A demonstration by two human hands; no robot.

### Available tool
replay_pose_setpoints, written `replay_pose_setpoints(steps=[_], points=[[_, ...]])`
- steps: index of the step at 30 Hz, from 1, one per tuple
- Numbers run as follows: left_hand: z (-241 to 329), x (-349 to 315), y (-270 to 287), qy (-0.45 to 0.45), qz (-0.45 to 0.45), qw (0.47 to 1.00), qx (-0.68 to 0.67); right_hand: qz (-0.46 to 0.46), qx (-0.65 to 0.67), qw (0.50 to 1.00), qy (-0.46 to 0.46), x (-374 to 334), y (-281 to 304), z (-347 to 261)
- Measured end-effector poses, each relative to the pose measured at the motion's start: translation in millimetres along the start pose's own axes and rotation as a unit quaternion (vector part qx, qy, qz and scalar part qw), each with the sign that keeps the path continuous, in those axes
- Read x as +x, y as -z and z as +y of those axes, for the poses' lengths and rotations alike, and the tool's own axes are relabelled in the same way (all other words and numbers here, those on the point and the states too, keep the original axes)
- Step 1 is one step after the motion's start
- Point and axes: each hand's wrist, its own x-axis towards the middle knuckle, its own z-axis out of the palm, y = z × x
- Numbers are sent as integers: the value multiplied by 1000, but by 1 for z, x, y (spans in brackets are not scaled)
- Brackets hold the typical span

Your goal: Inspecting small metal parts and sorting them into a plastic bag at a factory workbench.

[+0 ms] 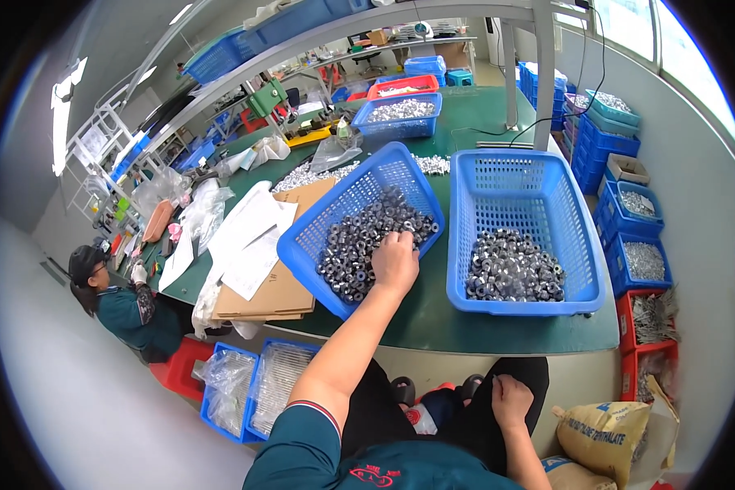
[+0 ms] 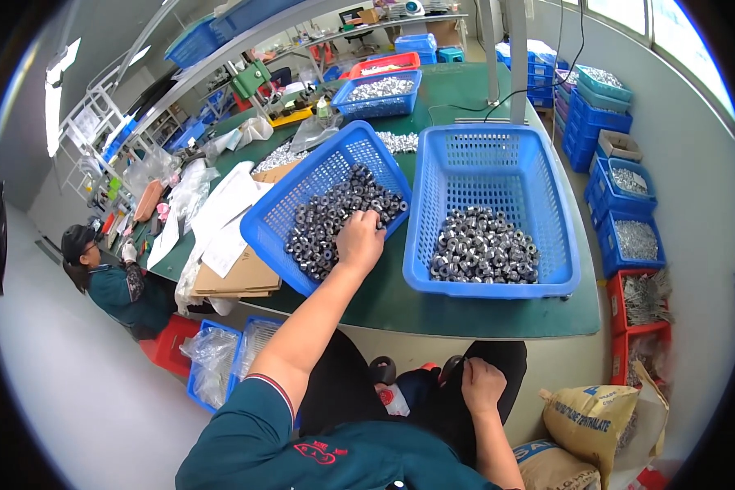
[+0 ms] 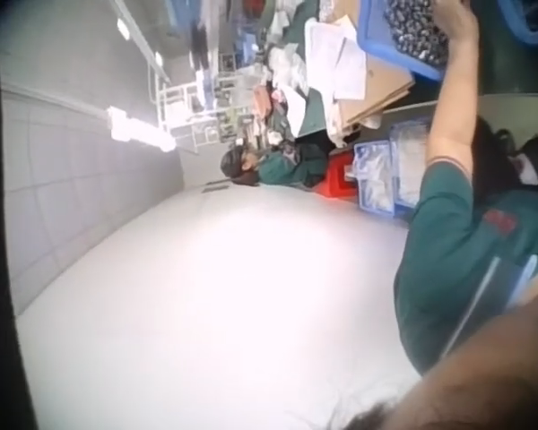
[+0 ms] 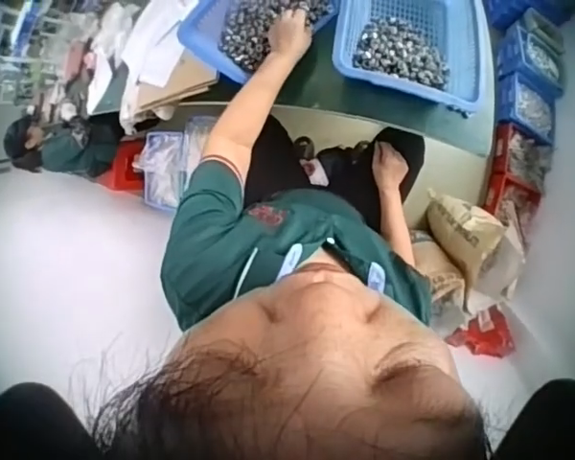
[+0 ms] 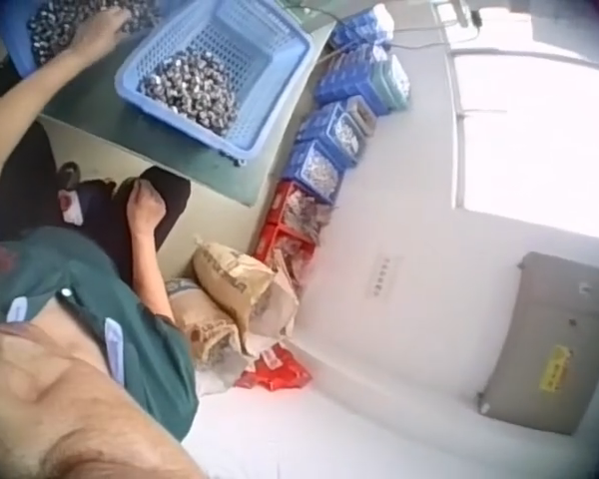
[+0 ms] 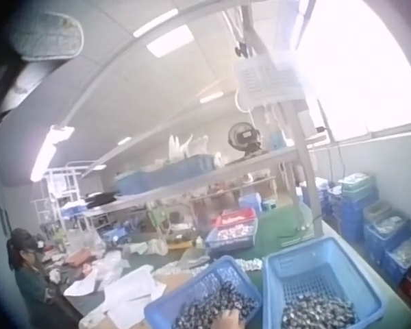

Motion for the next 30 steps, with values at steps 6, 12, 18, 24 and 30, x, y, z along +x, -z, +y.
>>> replay_pose_setpoints(steps=[6,12,18,24,30], points=[[-8,-1,-6,-35,28,997,-57,4,6,1000,3,2,-1,0],[-14,-15,3,-87,10,994,-66,-9,-5,1000,3,3,1,-2],[-17,-23,15,-143,-19,981,-133,-4,-2,1000,3,3,0,-3],[-19,-34,19,-136,-21,973,-188,-8,-3,1000,2,3,0,-3],[-1,-49,29,-77,-56,953,-288,-1,-7,1000,6,1,0,-3]])
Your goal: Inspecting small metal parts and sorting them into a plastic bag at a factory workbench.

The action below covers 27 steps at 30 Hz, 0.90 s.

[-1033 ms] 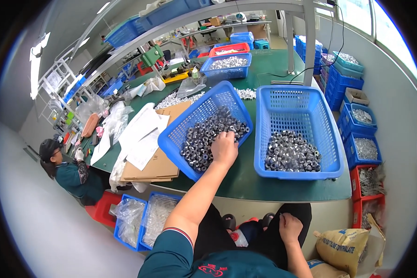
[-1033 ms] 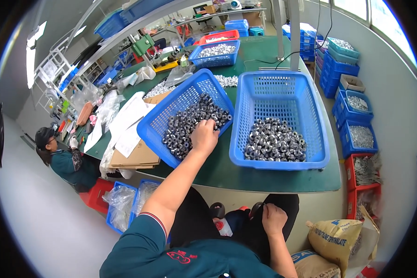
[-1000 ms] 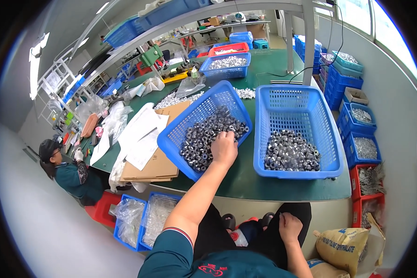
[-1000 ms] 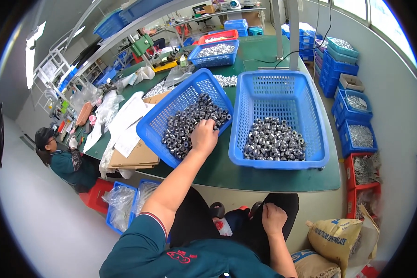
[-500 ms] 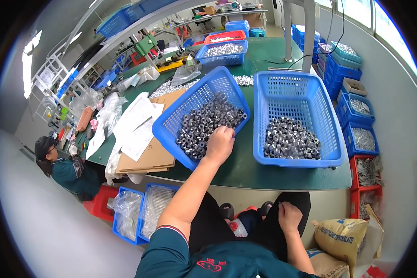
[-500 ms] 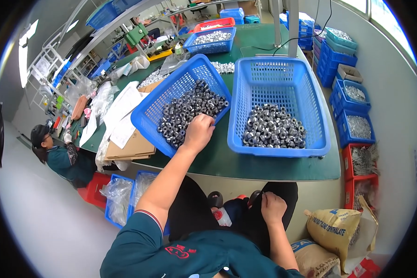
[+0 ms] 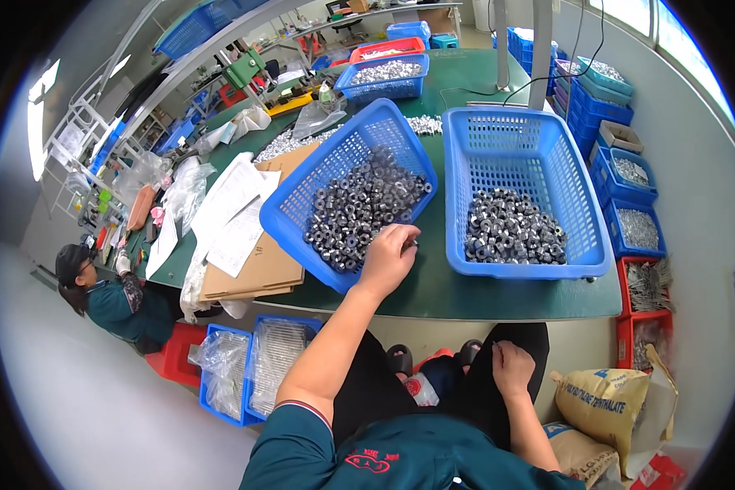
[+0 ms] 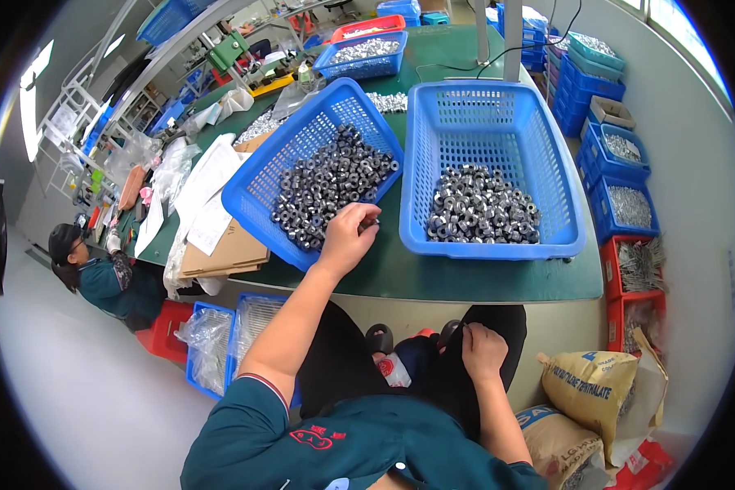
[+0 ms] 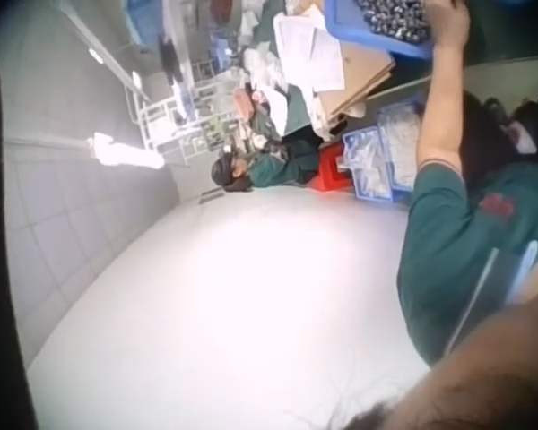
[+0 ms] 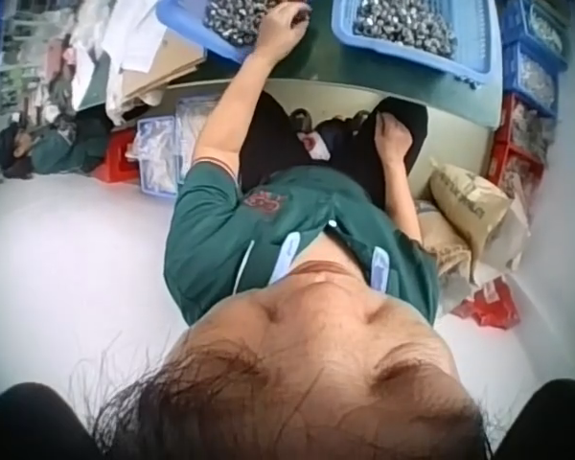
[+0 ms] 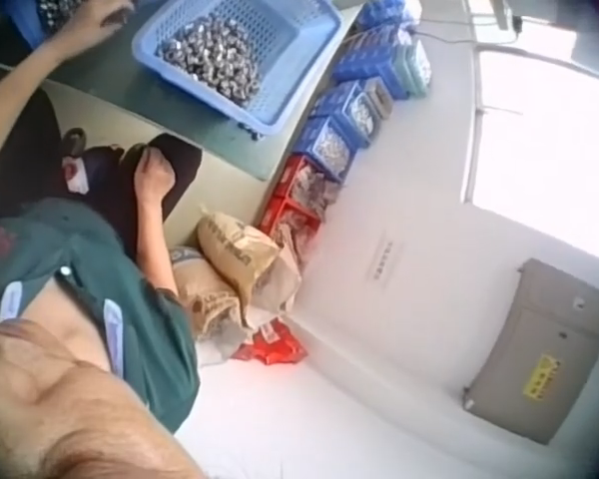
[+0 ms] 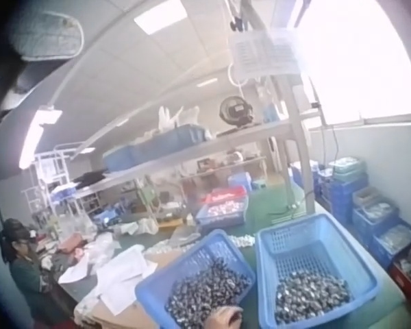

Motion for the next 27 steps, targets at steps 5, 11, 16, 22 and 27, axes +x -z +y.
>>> replay_pose_setpoints(steps=[5,11,16,22,27], points=[[-1,-18,-4,-88,0,995,52,5,8,1000,9,1,-2,-1],[12,-35,-3,-45,-22,998,-26,4,0,1000,3,2,0,1],[-2,-24,2,43,69,996,-29,-2,-3,1000,1,3,-2,2],[6,29,-21,33,-36,984,170,-8,-8,1000,-1,3,-6,1],[0,39,-23,57,-128,966,217,3,-13,1000,0,0,-4,-1]])
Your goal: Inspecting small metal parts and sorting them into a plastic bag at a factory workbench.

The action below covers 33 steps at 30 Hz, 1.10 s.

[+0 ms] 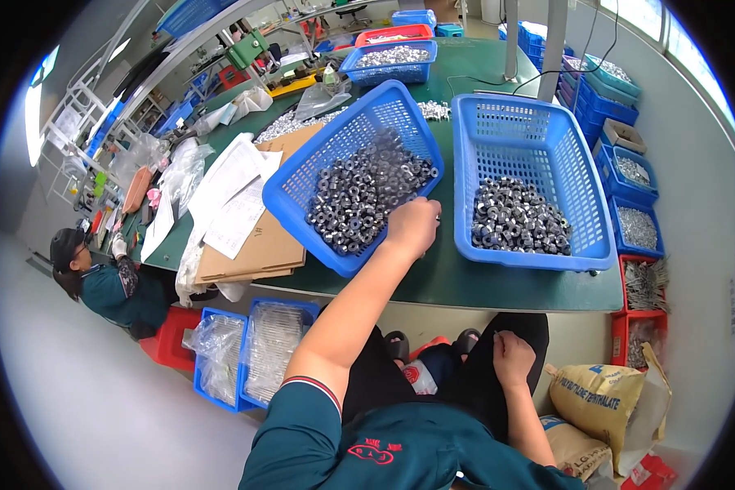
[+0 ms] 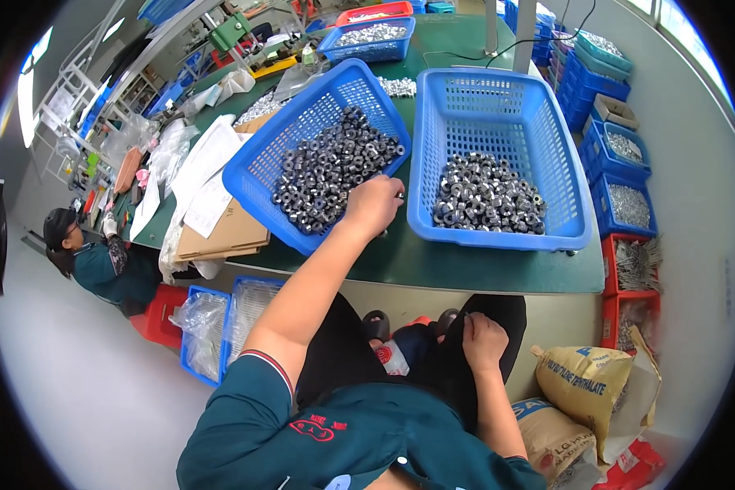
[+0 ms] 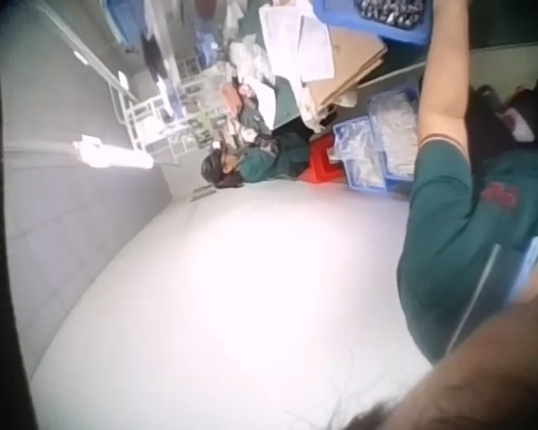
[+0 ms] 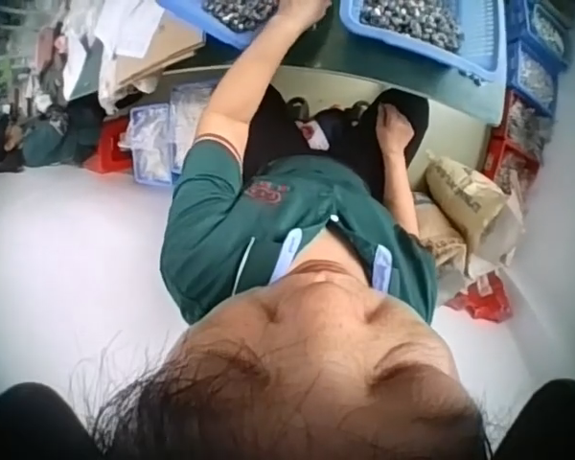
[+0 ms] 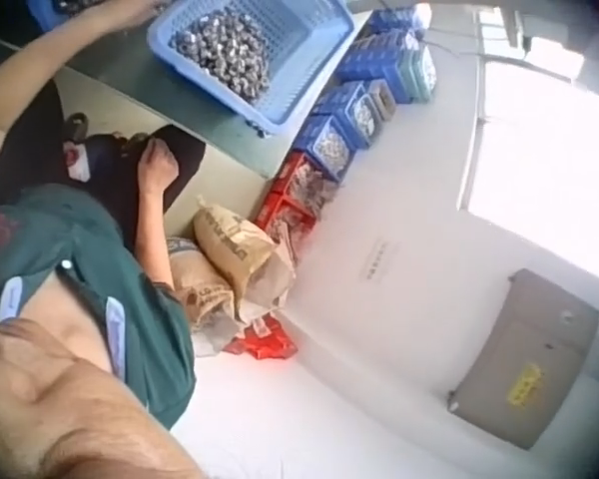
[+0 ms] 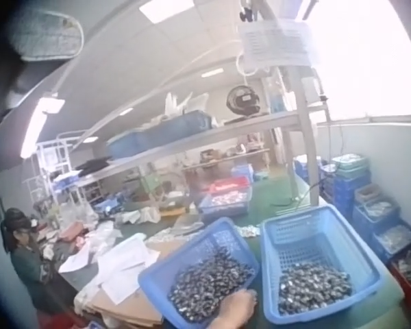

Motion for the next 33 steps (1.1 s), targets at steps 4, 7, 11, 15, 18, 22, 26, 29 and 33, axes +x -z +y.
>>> replay_pose_setpoints(steps=[4,7,11,15,18,22,26,29,33], points=[[-1,-27,19,7,57,949,-311,-1,-4,1000,-8,-6,4,3],[14,-77,42,94,-21,781,-618,3,12,1000,-12,-9,5,6],[11,-140,39,112,-66,659,-741,-8,69,998,-6,-4,12,-4],[14,-186,27,158,-100,573,-798,-87,303,942,-115,6,30,-59],[18,-207,16,183,-119,539,-813,-116,363,924,-10,23,59,-111],[27,-226,10,202,-112,502,-833,-97,366,921,91,28,62,-136],[34,-233,15,218,-111,530,-812,-104,346,929,83,23,64,-137],[37,-237,19,221,-112,559,-792,-98,326,935,96,18,66,-138],[41,-237,18,234,-92,551,-796,-90,298,943,115,14,69,-139]])
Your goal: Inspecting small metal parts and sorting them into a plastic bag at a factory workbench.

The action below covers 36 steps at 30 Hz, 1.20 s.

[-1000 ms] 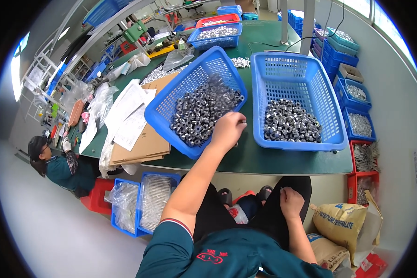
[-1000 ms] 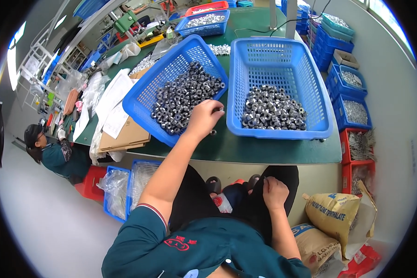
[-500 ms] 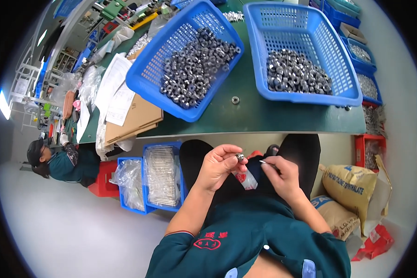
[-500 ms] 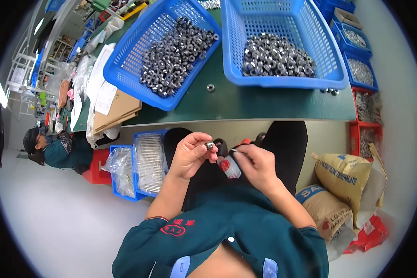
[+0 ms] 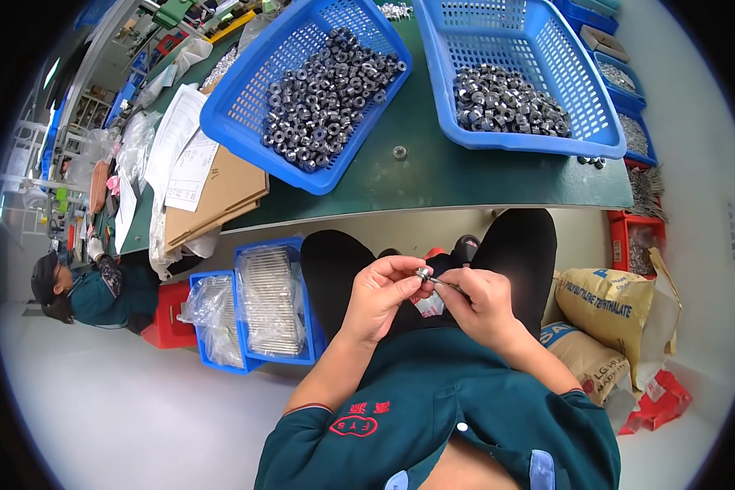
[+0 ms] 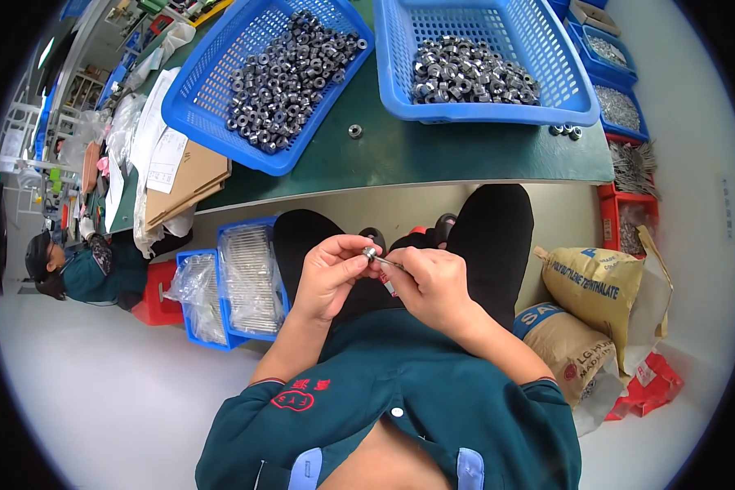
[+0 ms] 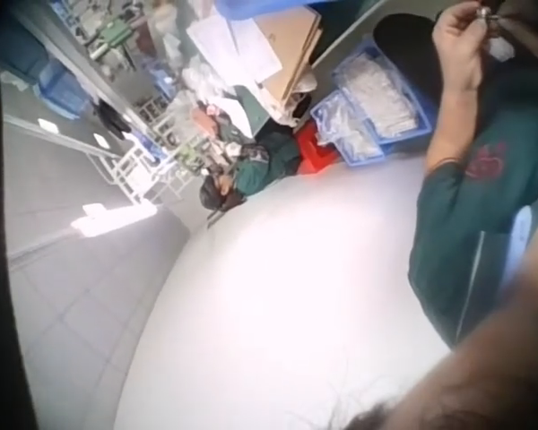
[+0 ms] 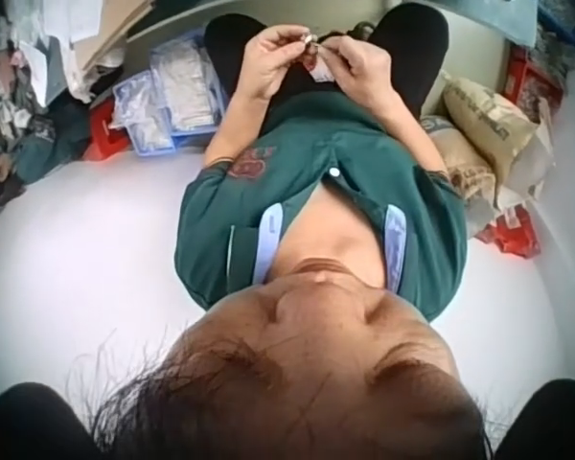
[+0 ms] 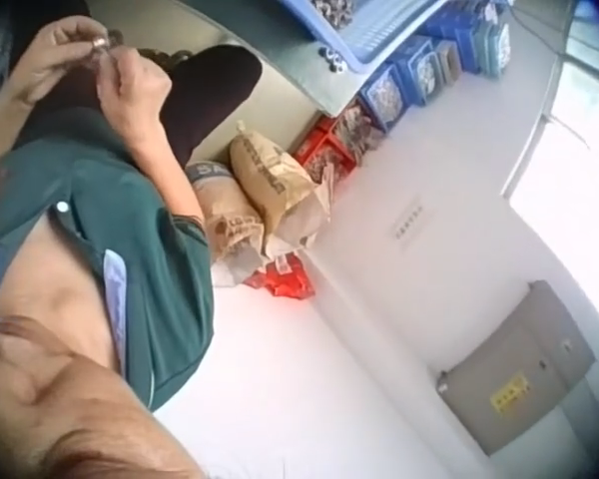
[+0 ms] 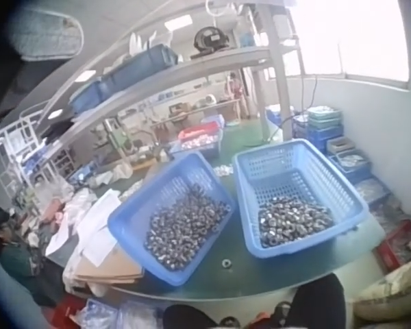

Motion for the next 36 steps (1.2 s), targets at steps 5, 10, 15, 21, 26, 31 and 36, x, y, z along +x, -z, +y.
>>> replay_pose_setpoints(steps=[5,10,15,21,26,31,36], points=[[-4,-1,4,-7,-9,999,53,6,-8,1000,14,0,-2,-2],[-3,-6,-7,-91,-18,987,131,-2,5,999,-37,-4,-7,-5],[-1,-9,-10,-118,-10,976,183,-91,390,824,-400,-4,1,-4],[3,-5,-6,-225,-33,893,389,-114,591,634,-486,-9,5,8],[9,-3,-12,-311,-57,773,550,-99,389,811,-425,-2,10,-8],[12,5,-17,-336,-88,735,582,-73,179,950,-246,-6,5,5],[14,10,-17,-367,-136,681,619,-93,-114,989,12,4,14,2]])
